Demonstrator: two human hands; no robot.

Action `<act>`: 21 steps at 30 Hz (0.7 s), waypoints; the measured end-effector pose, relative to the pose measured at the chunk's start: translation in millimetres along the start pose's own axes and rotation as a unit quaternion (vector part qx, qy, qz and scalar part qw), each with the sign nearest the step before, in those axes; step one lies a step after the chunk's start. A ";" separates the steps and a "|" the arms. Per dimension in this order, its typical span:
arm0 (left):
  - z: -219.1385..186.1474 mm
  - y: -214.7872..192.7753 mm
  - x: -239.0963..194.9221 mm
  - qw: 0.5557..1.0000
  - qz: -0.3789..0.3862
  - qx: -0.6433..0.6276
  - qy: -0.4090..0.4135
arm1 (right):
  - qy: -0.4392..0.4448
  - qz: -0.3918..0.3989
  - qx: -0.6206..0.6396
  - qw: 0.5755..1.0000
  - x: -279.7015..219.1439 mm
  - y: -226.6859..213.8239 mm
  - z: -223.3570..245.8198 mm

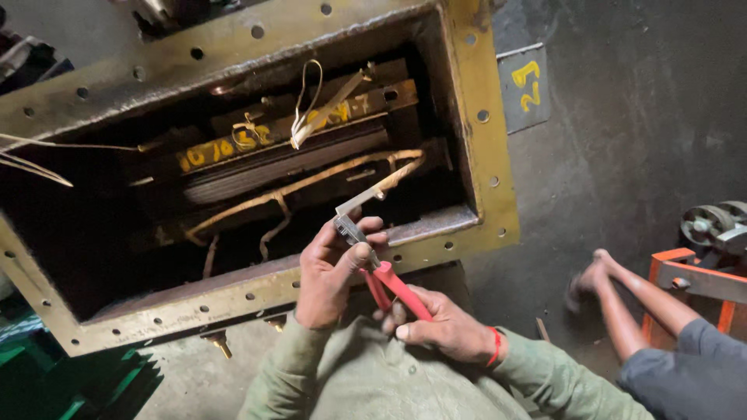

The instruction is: The person uses red-handled pliers to strip insulation from several wires inside a metal electrical enclosure. They pull, cut, and remove the insulation from multiple wire ends throughout the clip.

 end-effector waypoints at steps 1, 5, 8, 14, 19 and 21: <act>-0.5 0.1 1.8 1.000 -0.005 0.002 0.008 | -0.022 0.010 0.018 1.000 2.6 4.4 5.7; 3.8 -9.5 5.2 1.000 0.004 0.005 0.028 | -0.015 -0.015 -0.007 1.000 8.1 2.2 -3.5; 11.4 -11.5 4.0 1.000 0.021 -0.008 0.018 | -0.026 -0.033 -0.050 0.998 2.5 0.3 -8.9; 8.5 -5.7 9.4 0.999 0.035 -0.015 0.028 | -0.031 -0.068 -0.106 0.992 6.5 -5.6 -10.6; 8.9 -7.9 9.0 0.999 0.040 -0.022 0.017 | -0.063 -0.078 -0.145 0.984 8.3 -4.2 -5.8; 6.9 -6.2 9.0 0.999 0.046 -0.016 0.016 | -0.046 -0.107 -0.175 0.978 8.8 -7.4 -4.9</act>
Point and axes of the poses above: each hand's wrist, its own x-axis towards the middle knuckle, its own y-axis out of the palm, z = x × y, the point moved 10 cm from there along x, towards the middle knuckle, and after that the axes turned 1 degree about -y, right-handed, at the moved point
